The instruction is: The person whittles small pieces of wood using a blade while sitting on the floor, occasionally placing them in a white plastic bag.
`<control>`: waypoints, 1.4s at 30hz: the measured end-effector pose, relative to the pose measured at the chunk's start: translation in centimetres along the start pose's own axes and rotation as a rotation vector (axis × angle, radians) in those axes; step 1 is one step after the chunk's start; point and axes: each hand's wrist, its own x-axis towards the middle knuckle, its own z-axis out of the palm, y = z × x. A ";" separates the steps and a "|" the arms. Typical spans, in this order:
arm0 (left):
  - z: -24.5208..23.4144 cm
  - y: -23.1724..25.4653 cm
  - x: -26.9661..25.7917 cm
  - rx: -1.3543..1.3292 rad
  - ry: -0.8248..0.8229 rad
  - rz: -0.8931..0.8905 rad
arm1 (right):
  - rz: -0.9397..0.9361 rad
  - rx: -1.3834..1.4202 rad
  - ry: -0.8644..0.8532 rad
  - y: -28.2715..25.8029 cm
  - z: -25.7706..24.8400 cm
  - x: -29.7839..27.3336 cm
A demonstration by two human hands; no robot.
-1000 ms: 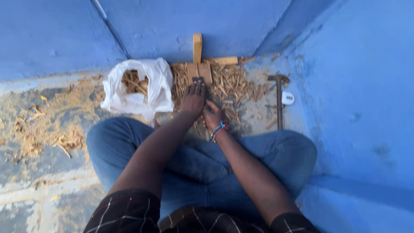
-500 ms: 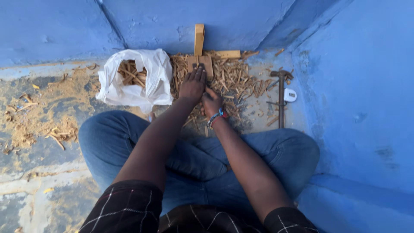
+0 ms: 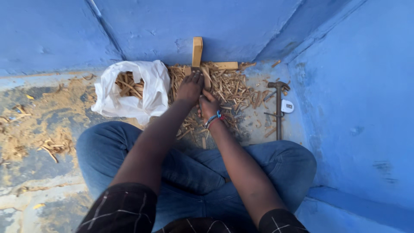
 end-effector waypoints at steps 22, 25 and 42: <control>-2.1 -0.8 -1.7 -0.171 -0.015 -0.235 | -0.158 -0.015 0.095 1.2 -5.3 -2.8; -1.1 -0.5 -3.0 -0.109 -0.037 -0.150 | -0.051 -0.012 -0.013 2.7 -5.7 -4.3; 2.4 0.1 -2.8 -0.025 -0.038 0.005 | 0.093 -0.027 0.027 3.6 -3.7 -5.4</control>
